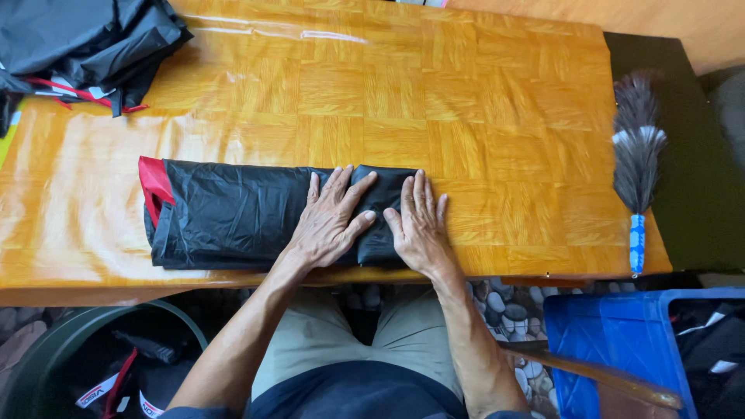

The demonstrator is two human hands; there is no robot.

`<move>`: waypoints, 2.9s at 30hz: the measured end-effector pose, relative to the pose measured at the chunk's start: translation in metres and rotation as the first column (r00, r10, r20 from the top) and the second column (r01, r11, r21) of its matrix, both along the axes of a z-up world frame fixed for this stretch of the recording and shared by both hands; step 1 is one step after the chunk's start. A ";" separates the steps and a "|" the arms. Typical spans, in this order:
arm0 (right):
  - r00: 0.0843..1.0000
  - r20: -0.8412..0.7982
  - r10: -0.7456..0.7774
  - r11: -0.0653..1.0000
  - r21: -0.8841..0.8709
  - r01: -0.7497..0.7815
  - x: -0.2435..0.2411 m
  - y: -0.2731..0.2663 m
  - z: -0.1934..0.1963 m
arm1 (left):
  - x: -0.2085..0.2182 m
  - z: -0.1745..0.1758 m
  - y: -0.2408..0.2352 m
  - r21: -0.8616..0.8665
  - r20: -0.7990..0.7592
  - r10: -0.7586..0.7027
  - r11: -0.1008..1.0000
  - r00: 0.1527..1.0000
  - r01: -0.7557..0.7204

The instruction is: The person retrieves a black tarp from a blue bin, lays it on a wooden table, and smooths it with a feather duster. They then fold the tarp multiple times into a compact rectangular bundle, pressing and aligning the edges throughout the process.

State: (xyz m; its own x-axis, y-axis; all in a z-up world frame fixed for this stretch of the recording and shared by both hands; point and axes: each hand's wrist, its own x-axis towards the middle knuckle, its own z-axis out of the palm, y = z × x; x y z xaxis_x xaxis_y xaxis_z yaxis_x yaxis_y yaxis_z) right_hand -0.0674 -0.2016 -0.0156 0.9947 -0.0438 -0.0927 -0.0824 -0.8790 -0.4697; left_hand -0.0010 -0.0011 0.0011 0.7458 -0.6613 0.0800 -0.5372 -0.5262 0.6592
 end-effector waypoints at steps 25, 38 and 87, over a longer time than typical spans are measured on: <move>0.976 0.209 0.068 0.990 -0.135 -0.040 0.040 0.017 -0.011 | 0.101 0.002 -0.038 0.210 -0.304 0.169 0.972 0.938 -0.107; 0.940 0.338 0.049 0.985 -0.172 0.010 0.036 0.019 -0.017 | 0.116 -0.013 -0.029 -0.159 -0.603 -0.101 0.987 0.792 0.004; 0.972 0.232 -0.048 0.973 -0.207 0.098 0.039 0.023 -0.002 | -0.019 -0.016 0.002 -0.138 0.190 0.060 0.990 0.980 -0.034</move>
